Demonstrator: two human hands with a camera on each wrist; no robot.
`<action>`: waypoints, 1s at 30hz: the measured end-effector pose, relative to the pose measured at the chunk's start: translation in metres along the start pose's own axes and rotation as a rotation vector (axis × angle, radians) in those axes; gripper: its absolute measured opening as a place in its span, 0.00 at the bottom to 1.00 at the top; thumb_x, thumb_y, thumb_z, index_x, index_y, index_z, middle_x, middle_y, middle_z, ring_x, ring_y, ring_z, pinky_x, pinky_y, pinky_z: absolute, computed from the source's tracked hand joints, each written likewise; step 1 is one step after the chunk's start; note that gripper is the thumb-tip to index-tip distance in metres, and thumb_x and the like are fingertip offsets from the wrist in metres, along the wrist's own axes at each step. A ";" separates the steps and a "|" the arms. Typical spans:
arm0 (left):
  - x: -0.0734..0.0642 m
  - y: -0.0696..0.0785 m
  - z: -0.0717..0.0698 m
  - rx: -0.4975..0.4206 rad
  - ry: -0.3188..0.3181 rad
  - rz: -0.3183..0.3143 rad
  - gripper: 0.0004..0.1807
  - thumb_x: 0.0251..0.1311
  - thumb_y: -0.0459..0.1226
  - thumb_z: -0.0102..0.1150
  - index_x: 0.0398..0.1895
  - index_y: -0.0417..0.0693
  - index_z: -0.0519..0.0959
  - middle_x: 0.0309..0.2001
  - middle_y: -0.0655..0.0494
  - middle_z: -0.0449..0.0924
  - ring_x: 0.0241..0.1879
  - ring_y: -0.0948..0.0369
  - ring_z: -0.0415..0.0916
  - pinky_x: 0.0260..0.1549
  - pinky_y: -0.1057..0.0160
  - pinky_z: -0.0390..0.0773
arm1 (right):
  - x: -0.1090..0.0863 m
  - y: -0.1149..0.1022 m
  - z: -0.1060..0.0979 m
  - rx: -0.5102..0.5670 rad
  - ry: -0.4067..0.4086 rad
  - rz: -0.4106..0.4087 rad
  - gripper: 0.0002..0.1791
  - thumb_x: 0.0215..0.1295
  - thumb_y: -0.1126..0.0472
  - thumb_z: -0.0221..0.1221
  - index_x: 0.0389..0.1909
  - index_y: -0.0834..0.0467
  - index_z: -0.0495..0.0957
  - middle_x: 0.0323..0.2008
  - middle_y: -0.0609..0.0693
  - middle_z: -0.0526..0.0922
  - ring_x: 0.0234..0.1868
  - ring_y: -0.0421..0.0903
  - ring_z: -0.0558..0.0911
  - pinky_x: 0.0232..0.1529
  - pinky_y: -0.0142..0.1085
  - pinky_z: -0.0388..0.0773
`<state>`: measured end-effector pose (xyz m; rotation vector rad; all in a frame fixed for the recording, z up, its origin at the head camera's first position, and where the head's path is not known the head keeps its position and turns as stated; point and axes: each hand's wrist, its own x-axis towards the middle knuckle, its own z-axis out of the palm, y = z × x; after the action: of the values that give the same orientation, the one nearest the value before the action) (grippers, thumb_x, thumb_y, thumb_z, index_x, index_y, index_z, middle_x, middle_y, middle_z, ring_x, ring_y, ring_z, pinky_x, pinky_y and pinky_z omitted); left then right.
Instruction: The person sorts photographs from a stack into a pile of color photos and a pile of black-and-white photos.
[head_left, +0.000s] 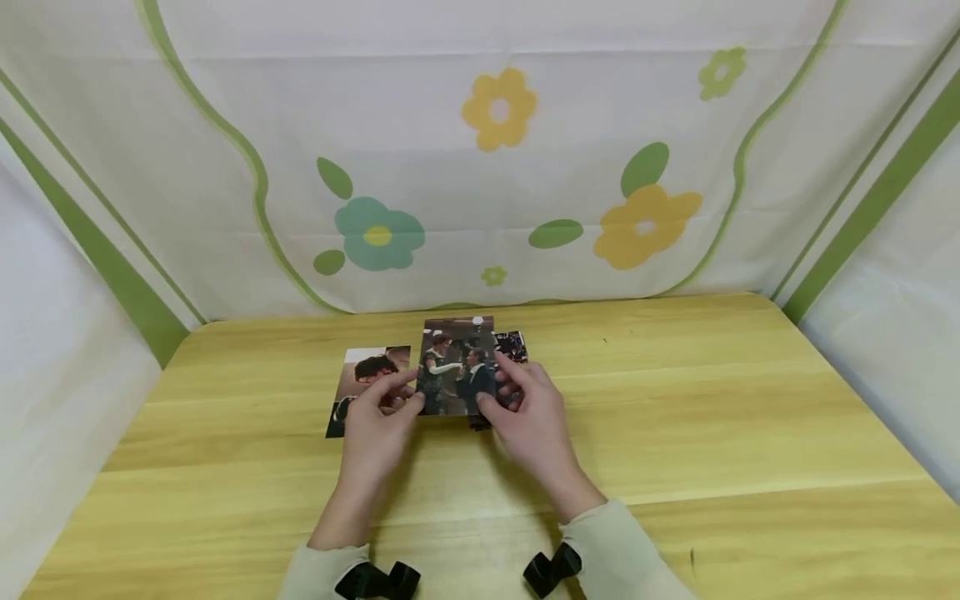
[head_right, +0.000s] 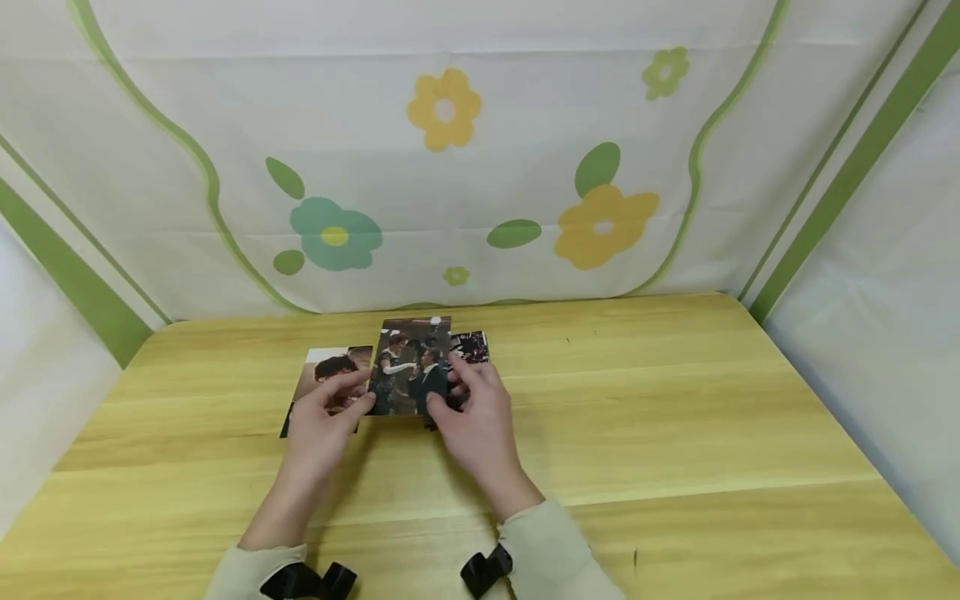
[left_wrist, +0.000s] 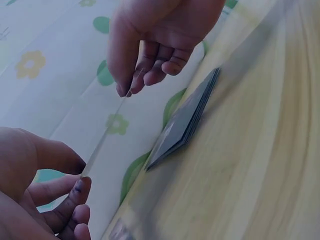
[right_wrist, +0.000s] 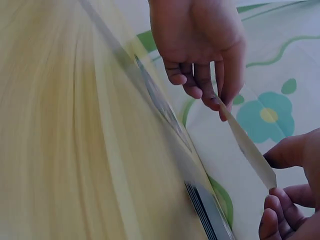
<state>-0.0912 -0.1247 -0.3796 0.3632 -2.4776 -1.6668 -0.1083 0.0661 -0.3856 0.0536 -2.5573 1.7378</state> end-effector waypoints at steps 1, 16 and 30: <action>0.001 -0.001 -0.004 0.000 0.002 -0.009 0.19 0.72 0.31 0.63 0.63 0.46 0.86 0.49 0.46 0.85 0.44 0.57 0.75 0.44 0.64 0.75 | 0.001 -0.002 0.004 -0.002 -0.009 -0.010 0.37 0.66 0.64 0.71 0.76 0.57 0.74 0.52 0.51 0.80 0.46 0.44 0.79 0.45 0.26 0.79; 0.009 -0.020 -0.066 0.040 0.048 -0.136 0.20 0.74 0.36 0.62 0.67 0.47 0.84 0.51 0.56 0.85 0.48 0.64 0.74 0.41 0.74 0.77 | -0.002 -0.021 0.062 -0.010 -0.136 -0.064 0.38 0.65 0.66 0.68 0.77 0.62 0.71 0.52 0.50 0.77 0.44 0.42 0.77 0.41 0.27 0.78; 0.010 -0.039 -0.085 0.096 0.101 -0.232 0.20 0.73 0.36 0.62 0.66 0.45 0.83 0.45 0.57 0.81 0.42 0.61 0.73 0.35 0.69 0.75 | -0.004 -0.027 0.091 -0.036 -0.285 0.037 0.44 0.64 0.66 0.66 0.82 0.60 0.64 0.53 0.47 0.74 0.43 0.41 0.74 0.41 0.32 0.71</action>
<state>-0.0757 -0.2174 -0.3832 0.7530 -2.5270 -1.5651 -0.1048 -0.0285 -0.3947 0.2733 -2.8010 1.8142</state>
